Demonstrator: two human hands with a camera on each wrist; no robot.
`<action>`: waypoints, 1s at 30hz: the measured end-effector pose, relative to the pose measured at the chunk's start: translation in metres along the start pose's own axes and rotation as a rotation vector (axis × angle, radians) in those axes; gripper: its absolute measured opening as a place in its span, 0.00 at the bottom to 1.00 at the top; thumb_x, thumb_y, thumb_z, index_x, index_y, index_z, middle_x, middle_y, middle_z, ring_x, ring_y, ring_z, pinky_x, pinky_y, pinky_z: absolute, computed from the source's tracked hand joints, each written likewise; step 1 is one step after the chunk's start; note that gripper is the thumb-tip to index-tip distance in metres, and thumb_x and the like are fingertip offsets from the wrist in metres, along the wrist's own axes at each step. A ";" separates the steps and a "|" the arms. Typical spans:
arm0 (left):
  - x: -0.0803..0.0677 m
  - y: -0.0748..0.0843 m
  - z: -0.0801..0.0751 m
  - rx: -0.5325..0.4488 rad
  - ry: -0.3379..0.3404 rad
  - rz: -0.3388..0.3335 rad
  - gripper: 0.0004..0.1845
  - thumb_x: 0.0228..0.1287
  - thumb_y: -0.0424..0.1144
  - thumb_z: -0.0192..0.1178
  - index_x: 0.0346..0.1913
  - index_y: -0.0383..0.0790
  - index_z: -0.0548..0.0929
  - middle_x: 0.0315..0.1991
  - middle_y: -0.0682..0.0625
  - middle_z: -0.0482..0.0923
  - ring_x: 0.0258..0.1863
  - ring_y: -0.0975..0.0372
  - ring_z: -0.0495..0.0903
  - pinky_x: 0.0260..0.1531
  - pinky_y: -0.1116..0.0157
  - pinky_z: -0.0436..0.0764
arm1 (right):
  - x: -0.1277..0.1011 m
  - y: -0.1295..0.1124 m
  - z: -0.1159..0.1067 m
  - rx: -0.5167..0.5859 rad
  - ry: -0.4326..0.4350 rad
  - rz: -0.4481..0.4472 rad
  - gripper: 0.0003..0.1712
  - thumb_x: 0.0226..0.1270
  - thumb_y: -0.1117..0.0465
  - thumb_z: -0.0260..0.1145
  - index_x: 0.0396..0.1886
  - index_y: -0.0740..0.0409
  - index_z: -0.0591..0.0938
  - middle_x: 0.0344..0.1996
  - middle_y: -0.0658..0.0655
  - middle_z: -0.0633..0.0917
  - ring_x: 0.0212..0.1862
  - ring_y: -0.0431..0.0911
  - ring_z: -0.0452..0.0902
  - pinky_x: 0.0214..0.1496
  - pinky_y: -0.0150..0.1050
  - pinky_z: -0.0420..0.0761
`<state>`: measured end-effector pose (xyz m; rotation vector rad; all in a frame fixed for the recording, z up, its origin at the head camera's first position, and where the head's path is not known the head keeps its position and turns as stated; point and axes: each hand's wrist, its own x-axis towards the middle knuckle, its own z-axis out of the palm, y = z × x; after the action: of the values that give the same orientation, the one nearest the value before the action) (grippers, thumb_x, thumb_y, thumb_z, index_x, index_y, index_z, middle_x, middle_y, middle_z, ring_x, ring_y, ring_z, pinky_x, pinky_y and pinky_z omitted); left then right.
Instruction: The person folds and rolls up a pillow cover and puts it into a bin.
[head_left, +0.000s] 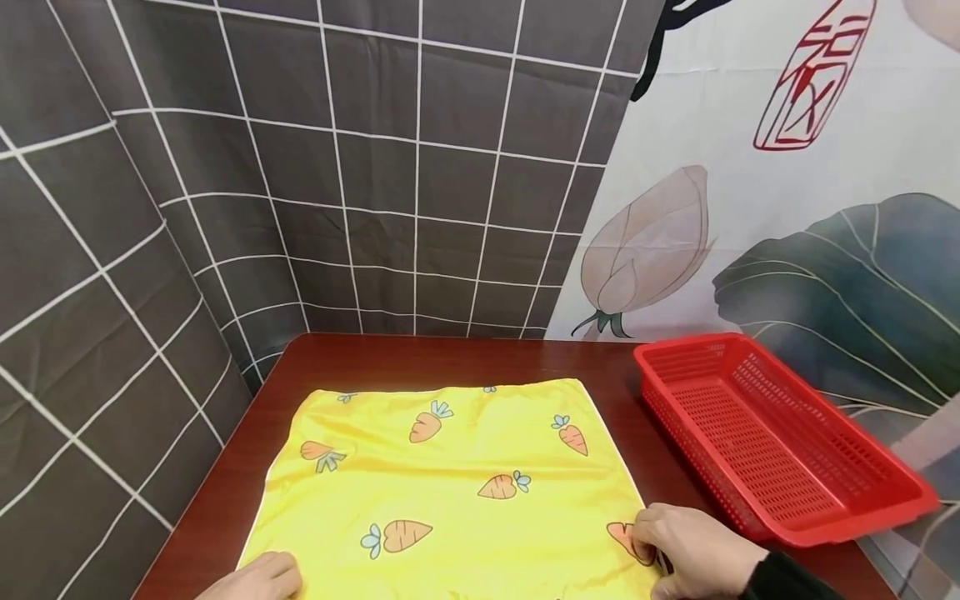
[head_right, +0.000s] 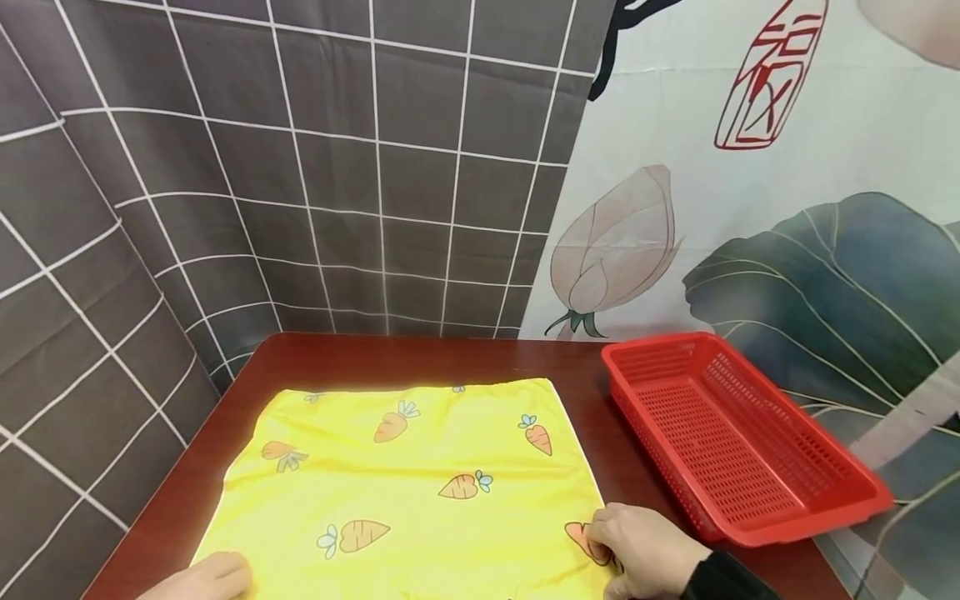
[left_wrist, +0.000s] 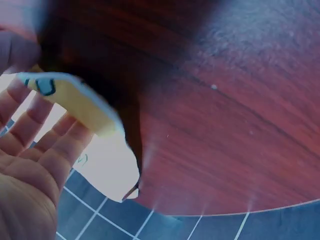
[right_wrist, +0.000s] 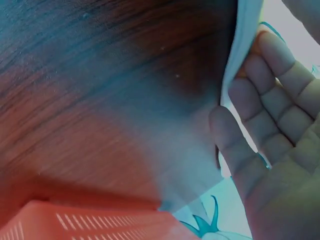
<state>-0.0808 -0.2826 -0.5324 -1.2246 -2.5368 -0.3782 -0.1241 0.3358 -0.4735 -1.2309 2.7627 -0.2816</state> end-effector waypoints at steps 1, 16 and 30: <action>0.001 0.001 0.000 -0.001 -0.012 -0.014 0.22 0.53 0.43 0.78 0.31 0.57 0.70 0.35 0.70 0.60 0.34 0.80 0.58 0.34 0.83 0.54 | -0.001 -0.001 -0.001 0.007 -0.018 0.015 0.24 0.46 0.44 0.87 0.28 0.33 0.75 0.26 0.32 0.69 0.30 0.25 0.60 0.31 0.25 0.64; 0.055 0.005 -0.009 -0.126 -0.333 -0.328 0.13 0.65 0.30 0.67 0.37 0.55 0.78 0.38 0.63 0.70 0.33 0.74 0.66 0.33 0.72 0.74 | -0.018 -0.004 -0.004 -0.157 -0.146 0.327 0.40 0.56 0.52 0.82 0.70 0.50 0.81 0.36 0.39 0.81 0.34 0.32 0.70 0.43 0.37 0.84; 0.041 -0.007 -0.024 -0.053 -0.248 -0.567 0.10 0.64 0.40 0.75 0.37 0.63 0.86 0.34 0.71 0.79 0.33 0.77 0.73 0.36 0.68 0.82 | -0.033 0.002 -0.002 -0.179 0.067 0.205 0.14 0.62 0.61 0.78 0.34 0.37 0.82 0.22 0.33 0.72 0.26 0.29 0.66 0.28 0.32 0.71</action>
<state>-0.1073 -0.2658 -0.4958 -0.5683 -3.0863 -0.4376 -0.1035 0.3618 -0.4717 -0.9757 2.9975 -0.0600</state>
